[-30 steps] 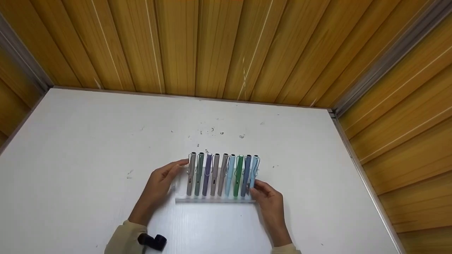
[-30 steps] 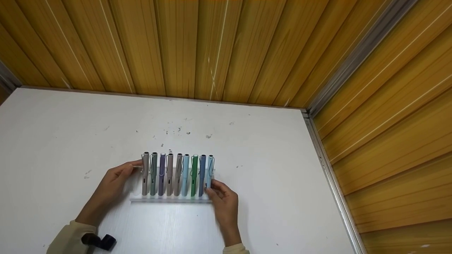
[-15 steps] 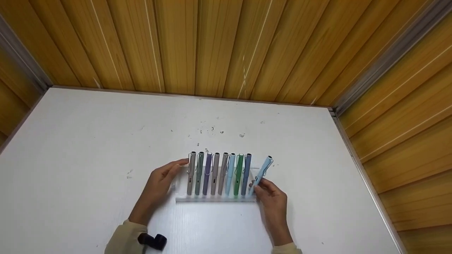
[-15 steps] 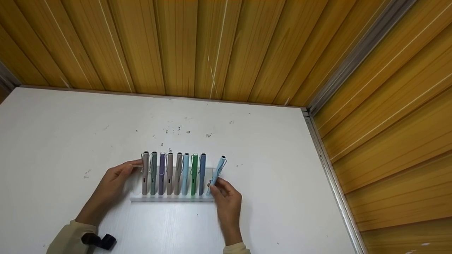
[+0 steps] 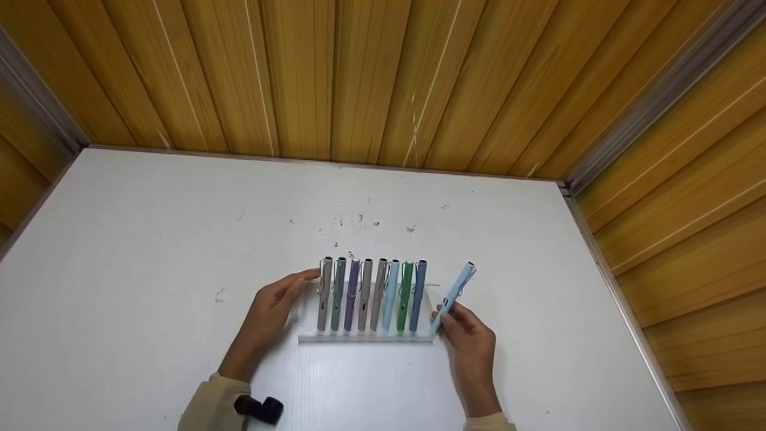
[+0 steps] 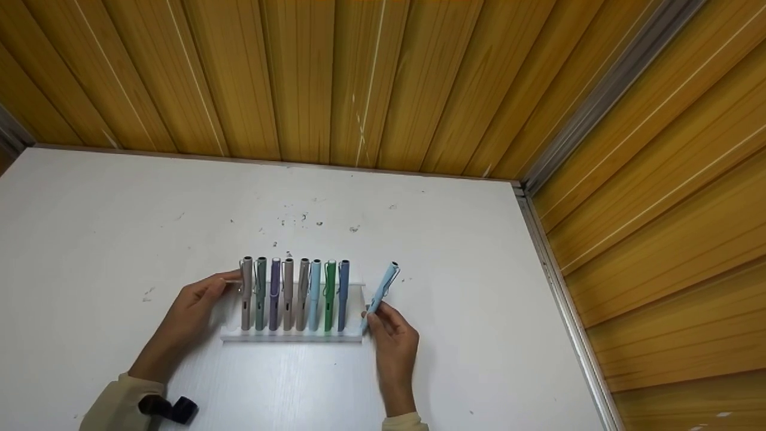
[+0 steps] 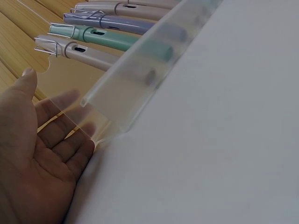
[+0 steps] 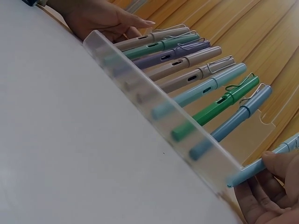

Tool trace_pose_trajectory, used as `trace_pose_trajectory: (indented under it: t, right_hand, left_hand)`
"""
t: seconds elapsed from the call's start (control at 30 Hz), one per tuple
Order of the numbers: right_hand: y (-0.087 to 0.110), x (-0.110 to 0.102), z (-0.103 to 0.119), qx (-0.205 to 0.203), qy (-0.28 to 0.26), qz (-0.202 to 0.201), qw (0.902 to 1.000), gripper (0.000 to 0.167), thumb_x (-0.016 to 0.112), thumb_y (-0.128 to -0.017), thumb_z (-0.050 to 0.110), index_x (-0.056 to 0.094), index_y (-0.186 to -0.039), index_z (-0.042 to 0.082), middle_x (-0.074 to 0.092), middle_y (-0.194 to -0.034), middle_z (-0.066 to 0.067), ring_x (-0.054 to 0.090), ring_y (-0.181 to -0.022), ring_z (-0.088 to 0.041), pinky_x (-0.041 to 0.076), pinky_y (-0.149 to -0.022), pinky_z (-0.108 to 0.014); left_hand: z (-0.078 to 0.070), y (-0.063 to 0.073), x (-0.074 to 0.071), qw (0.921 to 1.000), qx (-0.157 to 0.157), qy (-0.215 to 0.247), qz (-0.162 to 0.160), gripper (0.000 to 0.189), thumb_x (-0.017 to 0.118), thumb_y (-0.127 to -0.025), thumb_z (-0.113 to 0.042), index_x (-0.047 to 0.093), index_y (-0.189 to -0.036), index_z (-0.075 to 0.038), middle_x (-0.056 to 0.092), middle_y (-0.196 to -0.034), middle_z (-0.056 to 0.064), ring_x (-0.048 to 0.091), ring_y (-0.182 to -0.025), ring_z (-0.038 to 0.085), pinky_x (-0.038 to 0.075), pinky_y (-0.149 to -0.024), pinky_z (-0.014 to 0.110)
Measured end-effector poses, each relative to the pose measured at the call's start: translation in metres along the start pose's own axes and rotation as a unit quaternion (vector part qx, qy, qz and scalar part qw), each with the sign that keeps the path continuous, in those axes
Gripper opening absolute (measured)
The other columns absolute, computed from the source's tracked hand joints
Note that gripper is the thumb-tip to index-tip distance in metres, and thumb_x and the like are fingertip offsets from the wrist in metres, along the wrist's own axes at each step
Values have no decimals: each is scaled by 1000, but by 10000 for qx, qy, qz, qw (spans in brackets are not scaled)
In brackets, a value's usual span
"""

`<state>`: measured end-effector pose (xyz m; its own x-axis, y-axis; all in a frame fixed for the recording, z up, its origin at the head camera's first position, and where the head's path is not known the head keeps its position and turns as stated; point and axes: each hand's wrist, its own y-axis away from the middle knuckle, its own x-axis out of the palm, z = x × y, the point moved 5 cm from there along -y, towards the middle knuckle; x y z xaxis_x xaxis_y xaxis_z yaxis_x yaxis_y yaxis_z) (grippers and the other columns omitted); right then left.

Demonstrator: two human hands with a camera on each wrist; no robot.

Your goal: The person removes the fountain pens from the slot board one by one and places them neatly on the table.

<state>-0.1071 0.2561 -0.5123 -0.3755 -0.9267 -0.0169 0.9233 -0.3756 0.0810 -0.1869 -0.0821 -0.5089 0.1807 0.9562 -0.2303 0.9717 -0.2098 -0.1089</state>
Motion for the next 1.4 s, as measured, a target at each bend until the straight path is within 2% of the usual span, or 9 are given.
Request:
trace_pose_trajectory:
  t: [0.17,0.6,0.97,1.4]
  right_hand:
    - [1,-4,-1,43,74,-68,9999,34,58,-99,-3,61,-132,-2,68,-123,-19,72,-106,-22,56,-93,-28]
    - [10,-14,-3,366,-10,-231,9991,32,58,-99,-3,61,-130,-4,68,-121,-22,73,-104,-25,57,-90,-31]
    - [21,-16,-4,574,98,-381,9976,27,58,-98,-2,61,-125,-5,72,-114,-21,74,-99,-26,59,-86,-33]
    - [39,-10,-3,826,427,-251,9953,22,57,-97,-2,62,-118,-6,75,-104,-17,75,-92,-28,62,-78,-35]
  left_hand:
    - [-2,1,0,10000,-53,-21,-21,31,49,-106,-36,70,-127,-27,65,-133,-9,51,-135,14,37,-117,40]
    - [1,2,0,9998,-171,-61,-32,34,48,-105,-46,69,-127,-31,63,-134,-14,51,-135,12,37,-116,38]
    - [2,0,0,9999,-110,-65,-16,32,49,-106,-39,69,-128,-27,64,-135,-9,50,-136,15,36,-117,42]
    - [1,1,-1,10000,-47,-26,23,31,48,-107,-36,69,-128,-26,64,-135,-8,50,-136,15,36,-117,40]
